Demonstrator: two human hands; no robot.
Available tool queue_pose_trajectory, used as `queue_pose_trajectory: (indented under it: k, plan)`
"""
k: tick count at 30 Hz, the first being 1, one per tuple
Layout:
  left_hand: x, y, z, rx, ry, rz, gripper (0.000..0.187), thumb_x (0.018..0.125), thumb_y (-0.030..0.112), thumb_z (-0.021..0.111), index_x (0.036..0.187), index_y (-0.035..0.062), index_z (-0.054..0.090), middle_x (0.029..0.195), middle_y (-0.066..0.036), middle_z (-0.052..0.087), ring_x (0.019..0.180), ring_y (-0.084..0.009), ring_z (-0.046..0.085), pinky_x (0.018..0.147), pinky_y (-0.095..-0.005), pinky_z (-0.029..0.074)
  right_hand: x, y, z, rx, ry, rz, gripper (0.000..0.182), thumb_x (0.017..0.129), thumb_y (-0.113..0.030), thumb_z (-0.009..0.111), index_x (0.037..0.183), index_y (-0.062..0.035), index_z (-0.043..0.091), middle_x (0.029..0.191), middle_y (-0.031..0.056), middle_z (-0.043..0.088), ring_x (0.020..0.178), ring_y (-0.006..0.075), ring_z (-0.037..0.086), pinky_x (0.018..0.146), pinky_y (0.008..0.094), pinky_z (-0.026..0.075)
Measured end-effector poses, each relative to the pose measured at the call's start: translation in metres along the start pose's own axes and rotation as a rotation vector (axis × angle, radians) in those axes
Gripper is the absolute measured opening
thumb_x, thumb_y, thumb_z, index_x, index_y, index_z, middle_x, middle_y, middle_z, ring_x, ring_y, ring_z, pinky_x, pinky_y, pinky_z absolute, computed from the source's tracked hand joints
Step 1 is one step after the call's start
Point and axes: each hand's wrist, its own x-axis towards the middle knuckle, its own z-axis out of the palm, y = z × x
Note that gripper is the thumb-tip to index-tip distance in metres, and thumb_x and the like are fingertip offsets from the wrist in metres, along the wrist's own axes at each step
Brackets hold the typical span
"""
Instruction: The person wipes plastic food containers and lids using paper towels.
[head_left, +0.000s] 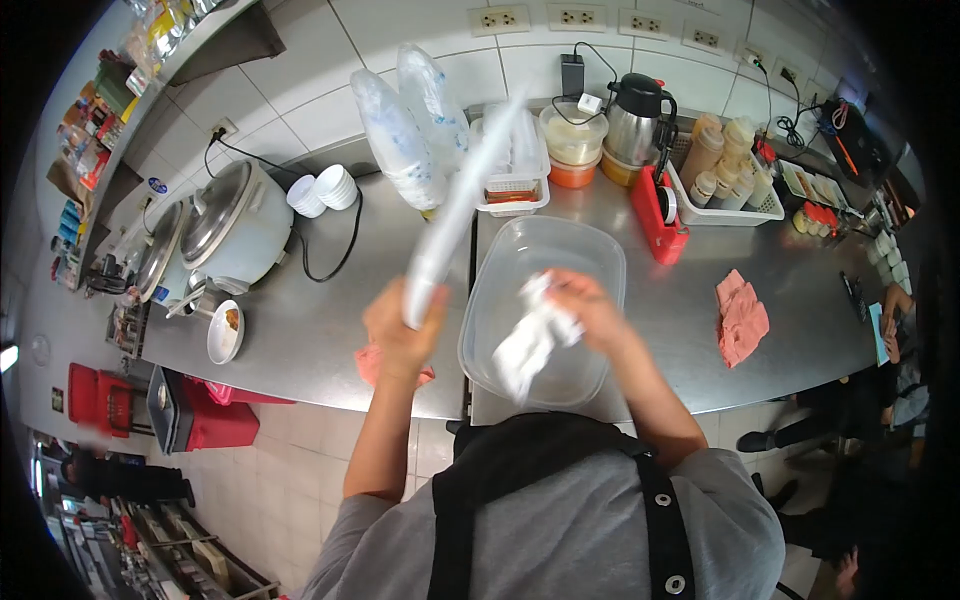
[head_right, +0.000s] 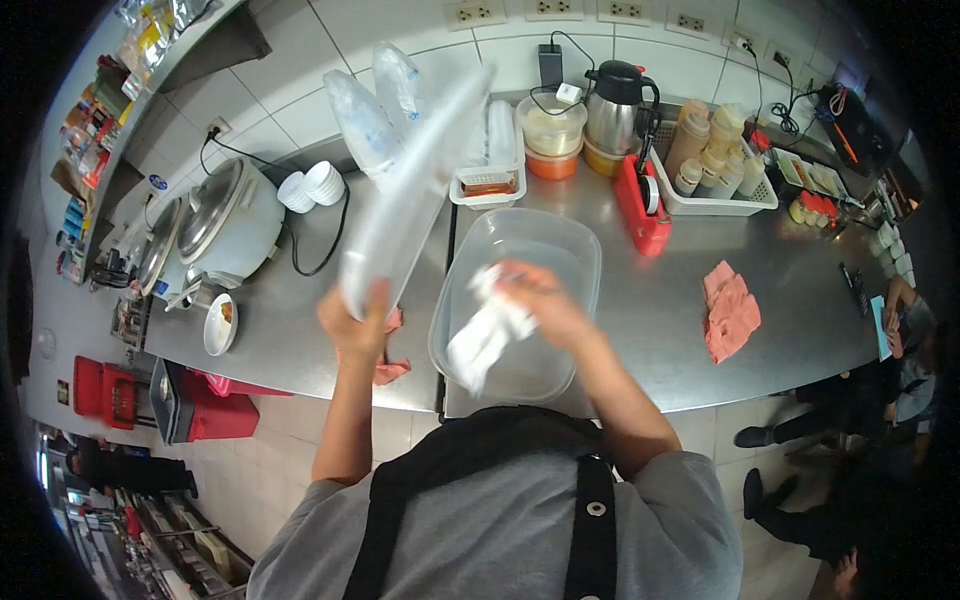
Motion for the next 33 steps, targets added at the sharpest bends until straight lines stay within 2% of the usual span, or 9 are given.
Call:
queue_pose_trajectory:
  k: [2,5,7,11,15,17,20,23,33]
  plan:
    - [-0.023,-0.015,0.005,0.179,-0.247,0.494,0.019,0.066,0.015,0.071,0.071,0.0098,0.053,0.067,-0.005,0.052,0.054,-0.0204,0.052,0.049,-0.0332,0.041,-0.008,-0.022,-0.053,-0.026,0.235,-0.092,0.025,0.095,-0.013,0.059,0.119,-0.0051,0.062,0.104,0.0034,0.067,0.092,0.0112,0.063,0.081,0.0248,0.049]
    - [-0.065,-0.026,0.012,0.205,-0.560,0.756,0.019,0.065,0.013,0.065,0.079,0.0122,0.053,0.077,-0.002,0.051,0.066,-0.0189,0.054,0.056,-0.0316,0.044,-0.019,-0.033,-0.130,-0.236,0.623,-0.245,0.023,0.096,-0.014,0.056,0.114,-0.0030,0.063,0.103,0.0026,0.067,0.094,0.0092,0.061,0.084,0.0246,0.047]
    - [-0.088,-0.033,0.015,0.316,-0.735,0.867,0.018,0.069,0.012,0.063,0.085,0.0131,0.054,0.084,-0.002,0.052,0.075,-0.0197,0.056,0.063,-0.0308,0.046,-0.038,-0.059,-0.126,-0.180,0.542,-0.205,0.022,0.096,-0.014,0.056,0.116,-0.0044,0.061,0.101,-0.0001,0.065,0.091,0.0080,0.059,0.081,0.0241,0.046]
    - [-0.116,-0.060,0.015,0.250,-0.716,0.494,0.026,0.069,0.008,0.064,0.093,0.0119,0.055,0.098,-0.005,0.055,0.091,-0.0250,0.057,0.075,-0.0364,0.047,-0.033,-0.057,-0.100,-0.020,0.437,-0.265,0.023,0.097,-0.014,0.054,0.120,-0.0091,0.060,0.102,-0.0025,0.064,0.090,0.0071,0.060,0.074,0.0249,0.047]
    - [-0.120,-0.046,0.025,0.409,-0.026,-0.150,0.035,0.075,-0.001,0.069,0.107,0.0038,0.055,0.119,-0.018,0.052,0.103,-0.0384,0.057,0.088,-0.0428,0.045,-0.019,-0.057,-0.066,0.217,0.251,-0.213,0.027,0.098,-0.016,0.055,0.124,-0.0128,0.057,0.105,-0.0017,0.064,0.090,0.0082,0.061,0.076,0.0252,0.049]
    - [-0.141,-0.065,0.021,-0.195,-0.004,-0.668,0.027,0.085,0.009,0.066,0.109,0.0043,0.055,0.125,-0.015,0.051,0.106,-0.0343,0.057,0.093,-0.0425,0.043,-0.004,-0.055,-0.042,0.251,0.270,-0.238,0.027,0.098,-0.016,0.055,0.124,-0.0131,0.057,0.106,-0.0016,0.064,0.090,0.0083,0.062,0.075,0.0256,0.049]
    - [-0.157,-0.083,0.014,-0.916,0.102,-1.072,0.031,0.096,0.027,0.056,0.115,0.0035,0.054,0.133,-0.013,0.051,0.109,-0.0260,0.058,0.097,-0.0403,0.042,0.039,-0.004,-0.066,-0.713,0.303,-0.354,0.028,0.095,-0.021,0.058,0.119,-0.0064,0.060,0.112,0.0084,0.062,0.106,0.0191,0.057,0.091,0.0367,0.045]
    - [-0.150,-0.084,0.012,-1.029,0.097,-1.249,0.045,0.101,0.041,0.044,0.122,0.0019,0.053,0.134,-0.012,0.053,0.109,-0.0193,0.057,0.098,-0.0367,0.043,0.040,0.045,-0.070,-1.377,0.257,-0.295,0.036,0.091,-0.026,0.063,0.121,-0.0053,0.061,0.124,0.0151,0.054,0.117,0.0306,0.048,0.101,0.0412,0.038]
    - [-0.104,-0.061,0.035,-0.835,0.118,-1.046,0.058,0.104,0.048,0.034,0.126,-0.0027,0.051,0.120,-0.010,0.058,0.109,-0.0174,0.056,0.093,-0.0315,0.046,-0.004,0.086,0.037,-1.018,0.120,-0.544,0.040,0.084,-0.003,0.063,0.123,-0.0072,0.059,0.113,0.0188,0.050,0.106,0.0359,0.050,0.092,0.0403,0.044]
